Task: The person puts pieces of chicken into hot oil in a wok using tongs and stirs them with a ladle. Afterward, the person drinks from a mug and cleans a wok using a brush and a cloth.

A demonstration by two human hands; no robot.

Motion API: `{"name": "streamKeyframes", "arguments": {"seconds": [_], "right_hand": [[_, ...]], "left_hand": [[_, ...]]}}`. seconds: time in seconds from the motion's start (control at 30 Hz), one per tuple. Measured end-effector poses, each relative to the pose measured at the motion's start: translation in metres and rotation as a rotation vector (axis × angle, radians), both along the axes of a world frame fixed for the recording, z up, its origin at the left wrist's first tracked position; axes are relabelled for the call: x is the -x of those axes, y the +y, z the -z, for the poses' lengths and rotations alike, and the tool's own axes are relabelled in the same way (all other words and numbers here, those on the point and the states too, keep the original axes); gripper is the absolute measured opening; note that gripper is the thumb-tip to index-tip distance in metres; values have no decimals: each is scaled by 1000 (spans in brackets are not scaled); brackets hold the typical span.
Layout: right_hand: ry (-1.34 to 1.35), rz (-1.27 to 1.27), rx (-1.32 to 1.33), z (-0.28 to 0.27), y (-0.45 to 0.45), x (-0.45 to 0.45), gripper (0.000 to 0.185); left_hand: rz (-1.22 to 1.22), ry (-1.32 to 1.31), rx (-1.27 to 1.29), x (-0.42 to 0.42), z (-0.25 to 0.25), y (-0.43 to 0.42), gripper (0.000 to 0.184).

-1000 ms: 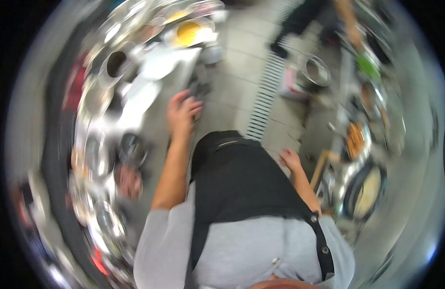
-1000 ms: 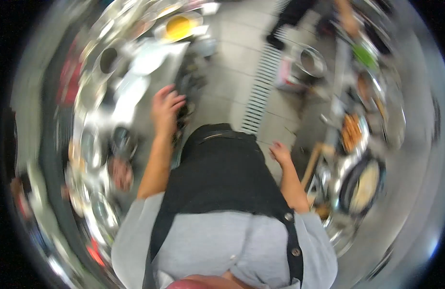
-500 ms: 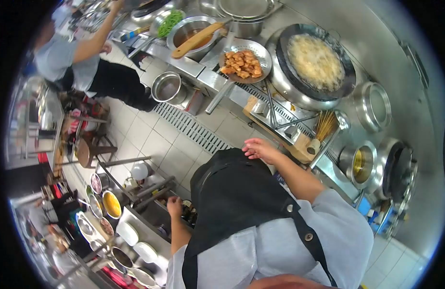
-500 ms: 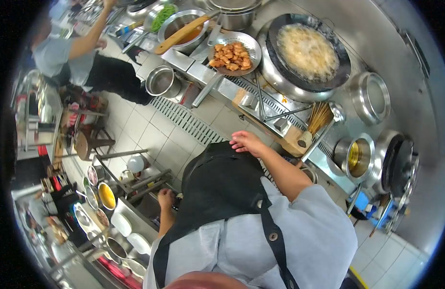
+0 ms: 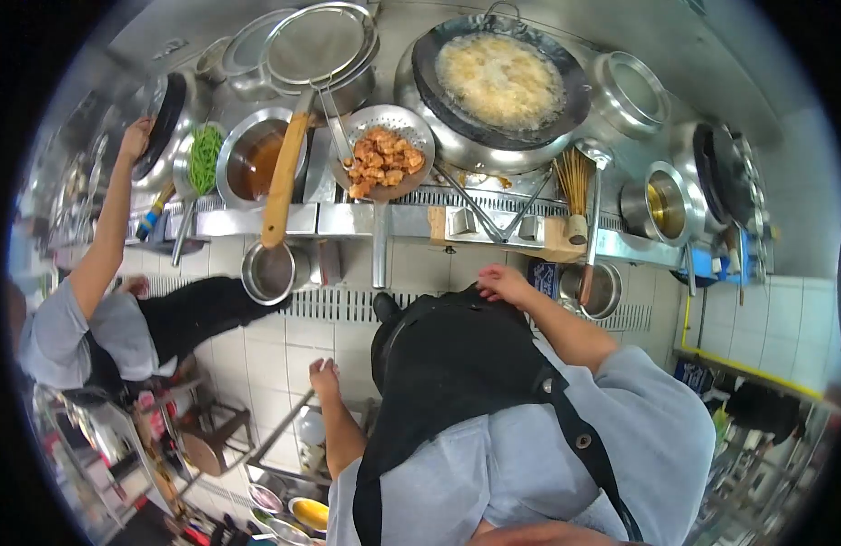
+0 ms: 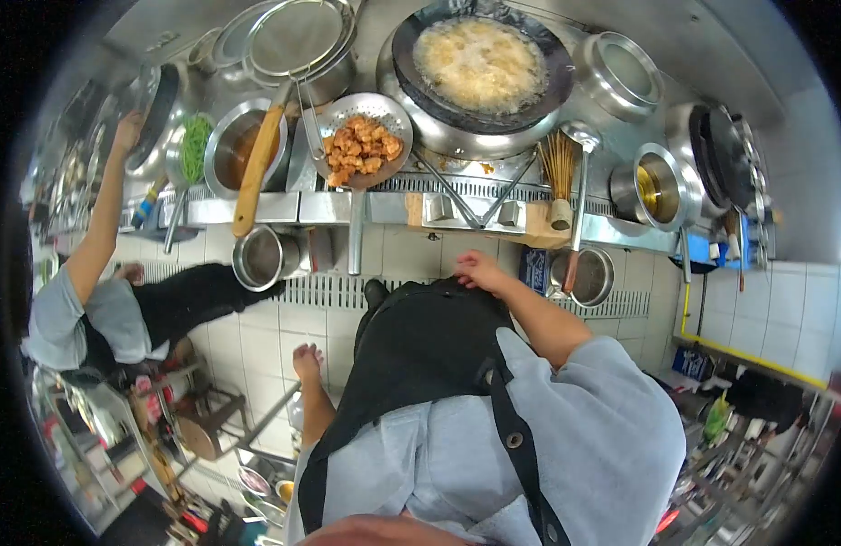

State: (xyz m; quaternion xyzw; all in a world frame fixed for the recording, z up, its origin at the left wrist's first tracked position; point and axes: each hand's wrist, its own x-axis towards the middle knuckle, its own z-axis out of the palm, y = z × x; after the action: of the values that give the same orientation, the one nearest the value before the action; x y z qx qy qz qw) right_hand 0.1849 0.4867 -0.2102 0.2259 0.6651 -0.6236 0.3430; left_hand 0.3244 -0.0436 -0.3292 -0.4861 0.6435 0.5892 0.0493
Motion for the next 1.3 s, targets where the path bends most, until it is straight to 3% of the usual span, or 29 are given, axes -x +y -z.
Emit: {"name": "streamKeyframes", "arguments": {"seconds": [0.07,0.13,0.2,0.27,0.4,0.47,0.5,0.63,0.73,0.9,1.0,1.07,1.13,1.3], "right_hand": [[3,145,-119,-11,16,-12,35],[244,252,-226,-32,43,-27,32],[383,405,-503,-64,65,-33,33],[541,398,-966,-73,99,-42,37],[267,500,-1111,-83,132,-54,48],[227,434,-1153,-24,172,-70,53],[136,379,-990,10,201,-74,58],[245,397,-1076,14,191,-80,42],[185,337,-1096,21,208,-80,37],[421,510,-977,-64,205,-90,29],[365,619,-524,-129,232,-89,28],[490,558,-382,-148,276,-91,45],[484,435,-473,-238,273,-70,57],[567,95,-750,-312,282,-51,61]], "left_hand": [[133,112,77,64,-27,-13,25],[197,199,169,108,-40,-23,21],[264,229,201,139,-37,-38,16],[340,177,178,153,-14,-57,12],[367,43,77,136,3,-64,6],[347,13,67,113,-3,-53,8],[325,22,30,102,4,-49,7],[442,-170,-23,54,20,-31,12],[245,-220,-52,44,1,17,16],[286,-25,168,54,-9,78,25],[390,-25,213,68,-25,106,31],[435,-116,208,80,-35,123,32],[436,-126,187,91,-33,138,32],[472,-52,146,99,-23,155,34]]}}
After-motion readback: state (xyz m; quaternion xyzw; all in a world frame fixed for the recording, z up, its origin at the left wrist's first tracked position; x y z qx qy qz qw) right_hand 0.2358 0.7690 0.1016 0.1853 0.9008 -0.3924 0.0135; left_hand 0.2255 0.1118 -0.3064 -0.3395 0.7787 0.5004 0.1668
